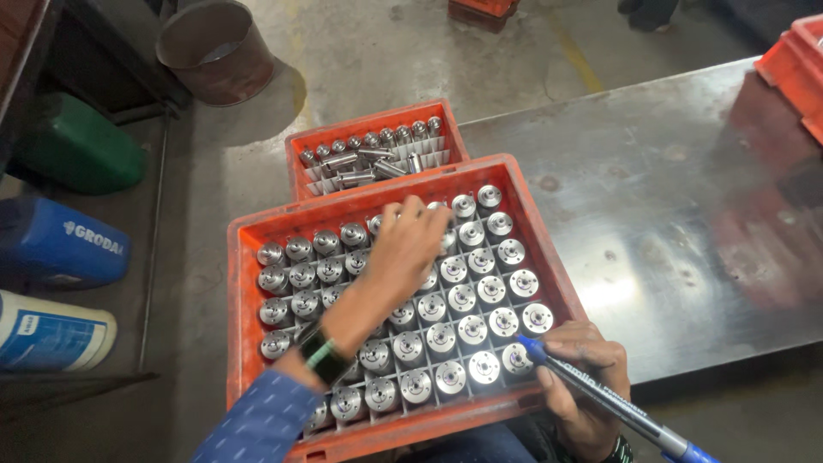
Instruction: The person picks cylindrical metal parts from a red crate, marks each with a blue marker, and places them back into the crate. The person repeats this process for many parts in a single crate.
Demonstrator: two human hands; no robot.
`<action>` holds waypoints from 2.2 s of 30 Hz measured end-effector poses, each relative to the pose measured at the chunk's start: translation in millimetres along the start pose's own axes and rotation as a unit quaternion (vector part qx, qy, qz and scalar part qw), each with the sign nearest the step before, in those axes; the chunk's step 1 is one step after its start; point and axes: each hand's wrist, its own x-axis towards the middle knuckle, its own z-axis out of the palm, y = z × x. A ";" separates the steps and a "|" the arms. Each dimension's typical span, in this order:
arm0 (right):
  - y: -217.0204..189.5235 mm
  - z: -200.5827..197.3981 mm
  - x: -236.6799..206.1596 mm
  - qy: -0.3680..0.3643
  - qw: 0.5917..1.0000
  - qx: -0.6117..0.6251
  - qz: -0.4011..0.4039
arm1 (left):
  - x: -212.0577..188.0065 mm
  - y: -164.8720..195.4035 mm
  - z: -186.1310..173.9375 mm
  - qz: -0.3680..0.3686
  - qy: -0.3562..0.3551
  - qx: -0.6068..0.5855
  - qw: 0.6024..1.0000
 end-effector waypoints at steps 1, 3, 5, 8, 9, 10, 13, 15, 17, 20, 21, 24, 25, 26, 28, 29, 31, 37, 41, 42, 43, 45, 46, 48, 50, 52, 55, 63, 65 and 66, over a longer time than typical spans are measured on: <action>1.6 -1.2 -0.8 0.000 1.000 -0.001 -0.004 | -1.6 3.1 -18.0 -0.033 0.014 -0.031 0.999; 4.1 -2.9 -2.9 -0.003 1.000 0.004 -0.008 | -23.2 5.0 -66.8 -0.049 0.104 -0.076 0.990; 6.1 -4.3 -3.5 0.006 1.000 0.017 0.000 | -55.3 12.4 -110.2 -0.037 0.210 -0.176 0.961; 11.3 -7.4 0.2 -0.035 0.999 0.029 0.004 | -94.4 33.4 -129.9 -0.084 0.194 -0.708 0.673; 13.7 -9.2 1.4 -0.059 0.998 0.028 0.001 | -103.2 45.7 -121.4 -0.132 0.172 -0.743 0.633; 16.3 -10.5 2.4 -0.069 0.997 0.017 -0.025 | -109.2 57.4 -108.7 -0.176 0.149 -0.777 0.586; 22.7 -11.4 -1.9 -0.074 0.996 -0.023 -0.054 | -125.9 78.7 -70.4 -0.306 0.204 -0.791 0.489; 20.8 -7.9 -10.7 -0.048 0.996 -0.064 -0.024 | -135.7 84.9 -51.0 -0.307 0.229 -0.814 0.436; 13.9 -0.3 -18.5 -0.037 0.995 -0.079 0.043 | -138.3 84.9 -36.7 -0.288 0.260 -0.838 0.385; 0.2 29.1 -24.3 -0.067 0.995 -0.057 0.054 | -139.8 77.3 -25.7 -0.281 0.297 -0.812 0.416; -6.4 39.6 -24.5 -0.085 0.994 -0.046 0.044 | -140.5 75.6 -23.2 -0.283 0.306 -0.794 0.442; -19.7 72.4 -16.1 -0.153 0.980 -0.096 -0.088 | -145.4 73.5 -17.9 -0.348 0.305 -0.768 0.443; -24.0 80.1 -12.0 -0.151 0.975 -0.119 -0.114 | -147.6 73.3 -16.9 -0.343 0.297 -0.771 0.447; -28.5 85.2 -7.5 -0.149 0.968 -0.144 -0.140 | -149.8 73.5 -16.2 -0.336 0.289 -0.774 0.451; -37.2 91.4 0.1 -0.146 0.966 -0.159 -0.142 | -152.7 74.3 -15.4 -0.327 0.285 -0.778 0.454; -41.5 93.5 2.3 -0.144 0.965 -0.166 -0.145 | -153.4 74.8 -15.2 -0.324 0.285 -0.780 0.453; -48.4 98.0 4.0 -0.152 0.961 -0.169 -0.156 | -153.1 75.2 -15.0 -0.316 0.289 -0.778 0.460; -53.7 96.9 1.2 -0.169 0.958 -0.171 -0.157 | -147.7 73.9 -12.9 -0.343 0.300 -0.764 0.458; -44.9 90.7 2.6 -0.169 0.961 -0.166 -0.143 | -148.3 73.3 -11.5 -0.310 0.293 -0.785 0.449; -44.1 91.2 0.9 -0.174 0.959 -0.166 -0.150 | -148.2 73.0 -11.4 -0.290 0.300 -0.791 0.448; -43.8 91.2 -0.7 -0.181 0.957 -0.165 -0.156 | -148.5 73.2 -11.3 -0.303 0.298 -0.783 0.455; -45.5 91.2 -4.9 -0.183 0.960 -0.154 -0.149 | -148.3 73.3 -11.3 -0.330 0.295 -0.765 0.468; -45.3 90.2 -4.9 -0.177 0.964 -0.144 -0.137 | -147.9 73.4 -11.0 -0.307 0.302 -0.770 0.471; -44.2 89.2 -5.0 -0.166 0.968 -0.134 -0.132 | -147.5 73.5 -10.5 -0.262 0.312 -0.779 0.477; -39.6 88.2 -3.0 -0.158 0.968 -0.135 -0.144 | -147.2 73.4 -9.4 -0.299 0.305 -0.784 0.449; -34.1 89.1 -3.8 -0.172 0.962 -0.141 -0.161 | -146.2 72.9 -8.5 -0.317 0.305 -0.781 0.443; -29.5 88.7 -11.9 -0.191 0.957 -0.155 -0.155 | -144.3 73.0 -12.0 -0.313 0.309 -0.770 0.463; -21.0 24.6 2.4 -0.036 0.991 -0.129 -0.015 | -106.4 68.7 -60.1 -0.180 0.146 -0.439 0.868; -16.8 18.6 5.9 -0.010 0.990 -0.141 -0.006 | -69.0 51.1 -55.6 -0.151 0.131 -0.423 0.884; -15.4 17.5 6.9 -0.012 0.992 -0.127 -0.010 | -52.9 43.3 -50.4 -0.138 0.122 -0.415 0.891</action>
